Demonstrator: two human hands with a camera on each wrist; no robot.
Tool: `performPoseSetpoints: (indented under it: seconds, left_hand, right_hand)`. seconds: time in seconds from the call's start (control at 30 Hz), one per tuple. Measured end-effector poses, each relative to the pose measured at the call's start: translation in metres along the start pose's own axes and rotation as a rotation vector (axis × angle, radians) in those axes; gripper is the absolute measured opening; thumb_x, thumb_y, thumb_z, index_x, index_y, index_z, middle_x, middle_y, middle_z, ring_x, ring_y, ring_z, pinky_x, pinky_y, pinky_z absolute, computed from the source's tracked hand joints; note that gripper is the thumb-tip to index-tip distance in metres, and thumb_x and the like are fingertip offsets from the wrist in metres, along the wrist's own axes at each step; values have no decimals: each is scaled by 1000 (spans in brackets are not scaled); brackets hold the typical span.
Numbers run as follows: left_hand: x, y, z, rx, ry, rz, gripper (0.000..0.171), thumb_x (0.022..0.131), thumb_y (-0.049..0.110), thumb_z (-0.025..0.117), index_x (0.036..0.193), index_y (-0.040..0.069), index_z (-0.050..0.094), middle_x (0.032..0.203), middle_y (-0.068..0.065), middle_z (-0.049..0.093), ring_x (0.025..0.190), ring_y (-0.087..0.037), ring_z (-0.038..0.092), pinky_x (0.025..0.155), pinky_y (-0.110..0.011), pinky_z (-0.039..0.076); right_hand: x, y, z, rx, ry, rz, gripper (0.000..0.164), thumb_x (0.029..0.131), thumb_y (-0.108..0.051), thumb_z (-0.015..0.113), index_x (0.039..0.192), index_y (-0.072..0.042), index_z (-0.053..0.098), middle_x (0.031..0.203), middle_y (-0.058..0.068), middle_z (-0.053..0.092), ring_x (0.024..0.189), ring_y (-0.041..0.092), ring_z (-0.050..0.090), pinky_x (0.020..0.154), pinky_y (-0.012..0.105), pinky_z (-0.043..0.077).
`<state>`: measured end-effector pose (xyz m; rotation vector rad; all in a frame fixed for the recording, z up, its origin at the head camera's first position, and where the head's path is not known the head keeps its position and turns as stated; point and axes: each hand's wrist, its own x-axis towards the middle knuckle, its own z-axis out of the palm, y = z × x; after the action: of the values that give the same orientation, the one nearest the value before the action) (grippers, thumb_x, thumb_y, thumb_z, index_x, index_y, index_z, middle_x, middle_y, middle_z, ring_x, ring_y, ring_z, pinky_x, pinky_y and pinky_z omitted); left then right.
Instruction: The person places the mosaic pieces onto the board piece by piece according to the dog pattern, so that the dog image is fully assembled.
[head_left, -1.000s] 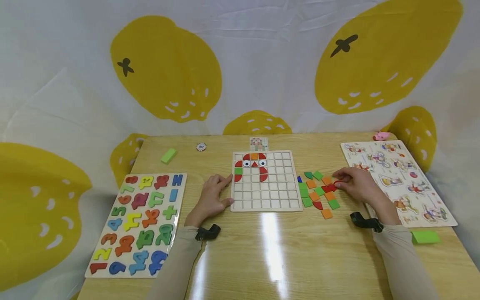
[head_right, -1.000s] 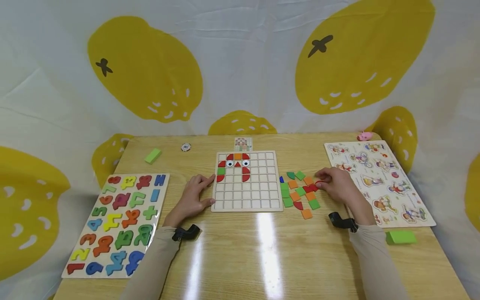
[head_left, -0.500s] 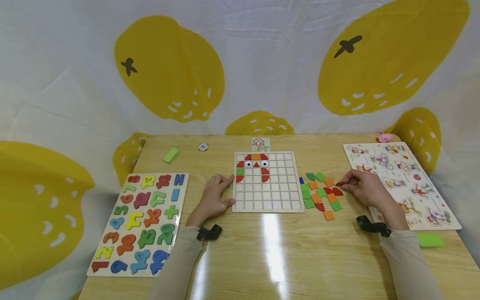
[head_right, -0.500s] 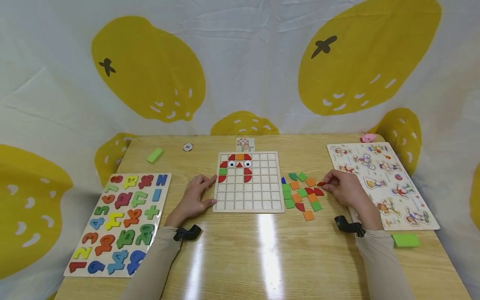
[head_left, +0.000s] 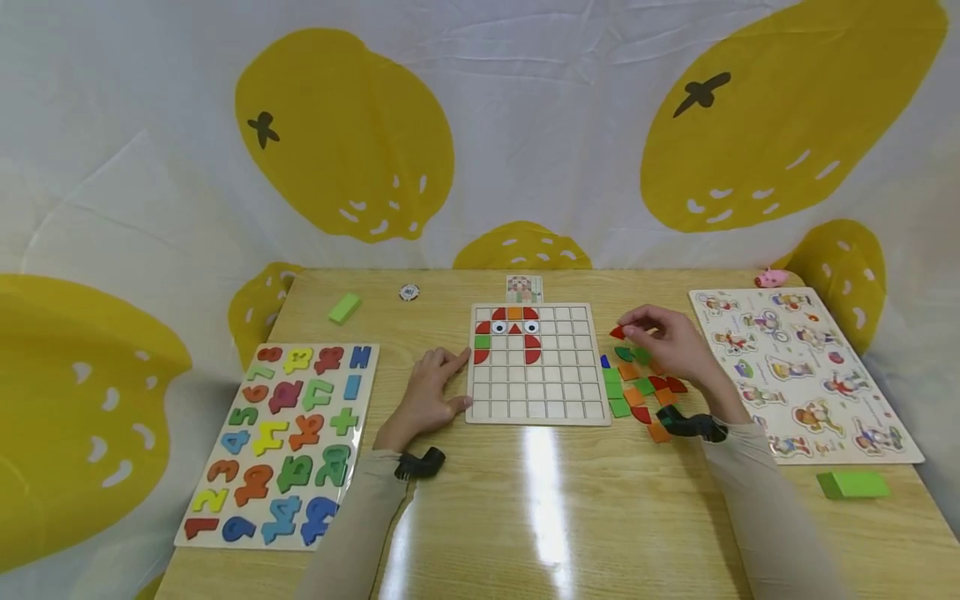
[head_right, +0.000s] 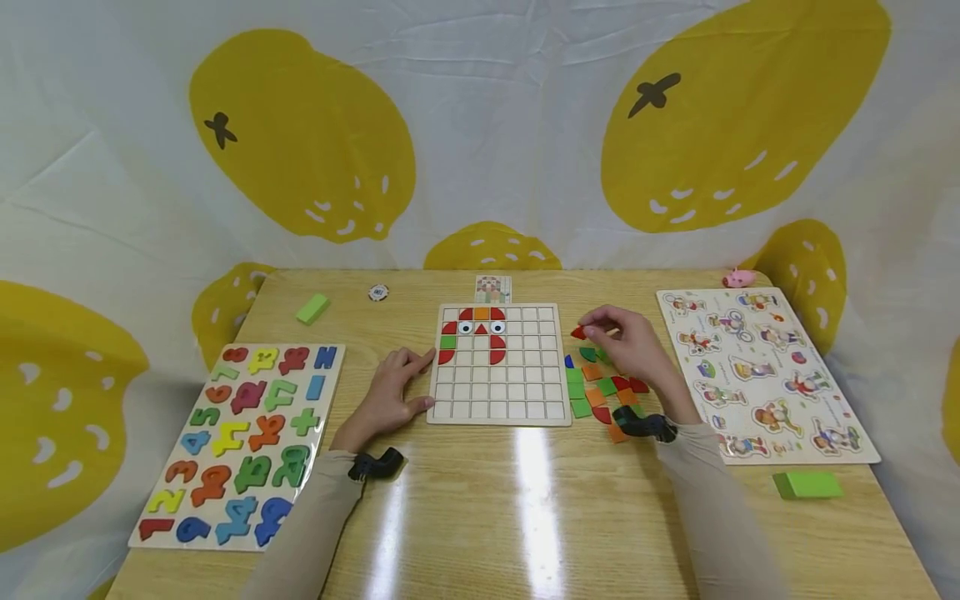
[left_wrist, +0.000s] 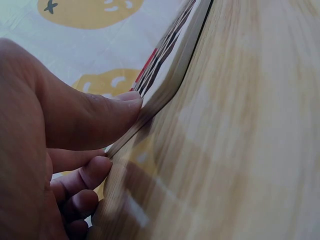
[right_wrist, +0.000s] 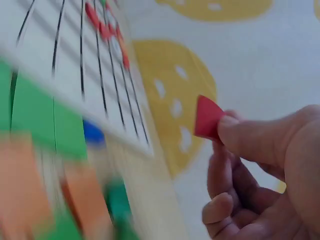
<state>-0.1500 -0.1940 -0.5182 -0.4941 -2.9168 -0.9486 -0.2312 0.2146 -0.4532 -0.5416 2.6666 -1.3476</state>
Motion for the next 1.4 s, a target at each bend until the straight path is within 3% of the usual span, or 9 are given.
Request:
performPoseSetpoints:
  seconds: [0.17,0.33,0.47,0.67,0.97,1.17,1.27,1.4]
  left_hand:
    - [0,-3,1,3,1,-5,82,77,27,77,151,16,43,112,-3,49,99,-19,41,90,-40,32]
    - [0,-5,2,6,-16,-14,82,78,29,76,151,18,42,113,-3,49,100,-19,40,91,-40,33]
    - [0,-6,1,8,-30,-34,82,78,29,76,152,20,41,115,-2,48,101,-18,40,91,-39,33]
    - [1,-5,0,16,-27,-35,83,78,30,75,152,20,40,114,-2,48,99,-18,40,90,-38,33]
    - [2,-4,0,22,-28,-33,82,78,30,75,152,20,40,114,-1,47,100,-18,39,90,-38,33]
    - [2,-3,1,26,-21,-34,82,78,30,76,152,20,41,115,-1,48,101,-18,40,90,-37,33]
    - [1,-2,2,24,-24,-27,82,78,31,76,152,19,41,114,-2,48,101,-18,40,90,-38,34]
    - [0,-1,0,16,-23,-28,82,78,29,76,151,17,42,115,-2,49,102,-19,41,91,-39,34]
  right_hand:
    - [41,-27,60,79,-31,-53,21,95,-25,66,111,-11,70,103,7,71,89,27,65,69,32,53]
    - [69,-47,108,69,-51,-105,15,91,-19,71,104,-12,74,94,2,72,82,20,66,68,32,52]
    - [83,-56,131,14,-70,-115,8,90,-17,72,97,-14,75,87,-1,72,74,16,65,65,33,51]
    - [92,-60,147,-109,-115,-163,8,90,-18,72,94,-14,78,86,-2,71,75,13,60,71,32,47]
    - [88,-59,145,-171,-116,-232,10,87,-21,76,96,-18,79,83,-3,65,72,17,48,67,34,39]
    - [83,-58,135,-164,-131,-233,14,86,-21,77,99,-16,79,89,2,65,76,19,52,68,35,42]
    - [71,-53,115,-167,-97,-226,21,85,-21,78,104,-13,78,93,5,65,80,19,57,71,35,45]
    - [36,-37,62,-220,-85,-164,25,86,-21,77,107,-10,76,92,4,67,81,18,59,71,36,47]
